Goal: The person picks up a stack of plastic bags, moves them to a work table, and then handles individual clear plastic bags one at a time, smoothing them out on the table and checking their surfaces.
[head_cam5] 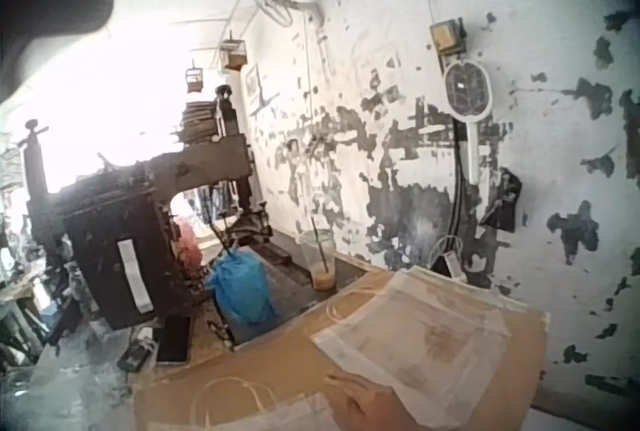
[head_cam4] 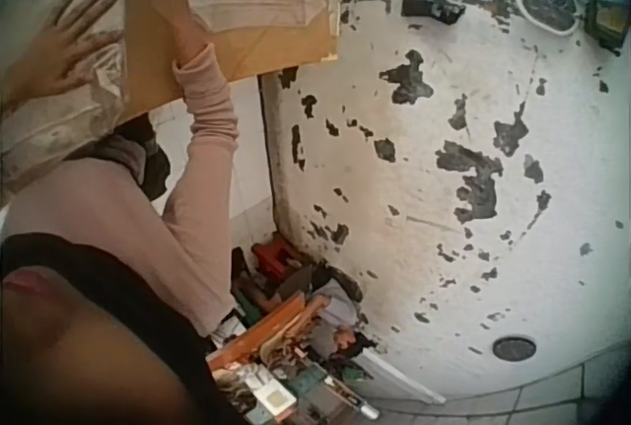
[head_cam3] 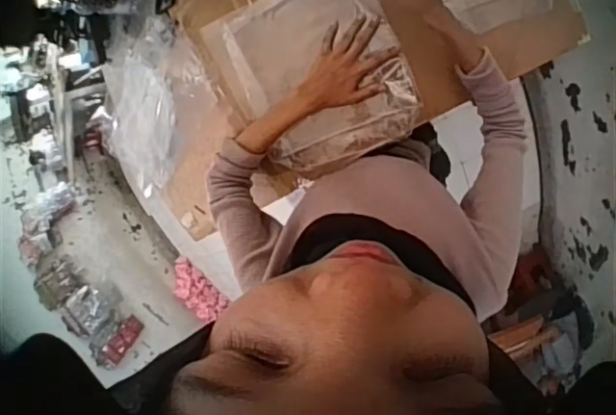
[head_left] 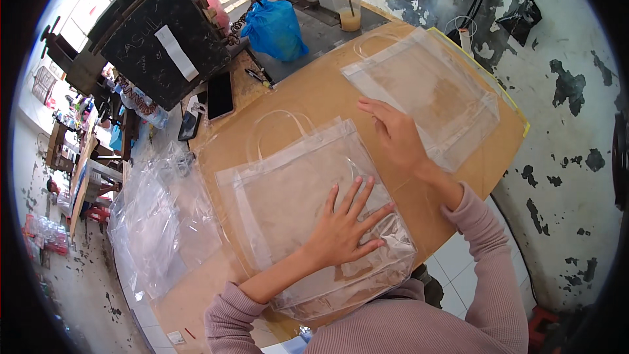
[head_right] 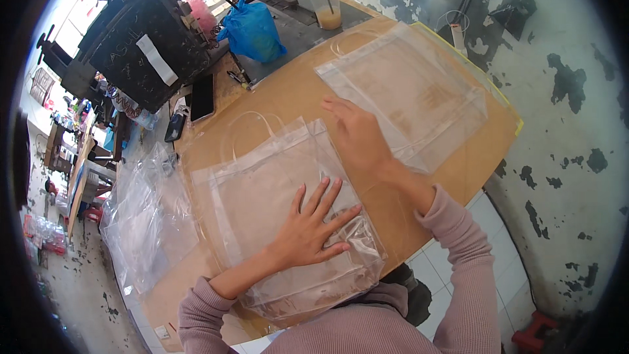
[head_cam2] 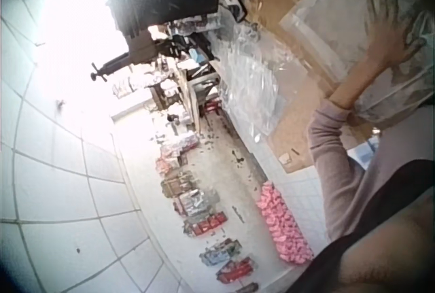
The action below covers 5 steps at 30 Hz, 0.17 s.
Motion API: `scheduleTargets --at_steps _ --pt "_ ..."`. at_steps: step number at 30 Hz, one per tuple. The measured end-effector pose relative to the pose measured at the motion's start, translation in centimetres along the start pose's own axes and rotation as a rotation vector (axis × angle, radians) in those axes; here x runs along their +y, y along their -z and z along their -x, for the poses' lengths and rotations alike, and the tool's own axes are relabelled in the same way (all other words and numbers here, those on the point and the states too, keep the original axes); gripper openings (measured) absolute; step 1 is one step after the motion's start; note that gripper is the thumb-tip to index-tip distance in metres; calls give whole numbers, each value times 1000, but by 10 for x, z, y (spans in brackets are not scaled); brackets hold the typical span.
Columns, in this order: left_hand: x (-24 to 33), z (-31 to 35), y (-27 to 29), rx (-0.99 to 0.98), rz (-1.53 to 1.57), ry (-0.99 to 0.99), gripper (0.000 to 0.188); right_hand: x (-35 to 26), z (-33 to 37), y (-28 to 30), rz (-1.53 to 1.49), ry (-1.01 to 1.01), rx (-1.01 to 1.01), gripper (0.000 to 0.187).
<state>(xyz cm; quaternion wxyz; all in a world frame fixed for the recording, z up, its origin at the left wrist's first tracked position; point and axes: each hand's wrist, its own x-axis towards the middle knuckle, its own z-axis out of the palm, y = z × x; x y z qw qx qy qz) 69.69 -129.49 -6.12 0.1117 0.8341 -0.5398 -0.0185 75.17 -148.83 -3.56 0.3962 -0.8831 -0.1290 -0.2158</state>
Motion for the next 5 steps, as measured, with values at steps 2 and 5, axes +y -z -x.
scheduleTargets --at_steps 2,5 --pt "0 3 2 -21 -26 9 58 -28 8 -14 4 219 111 42" --pt "-2 6 -4 -216 31 29 61 -51 23 -33 188 517 -153 46"
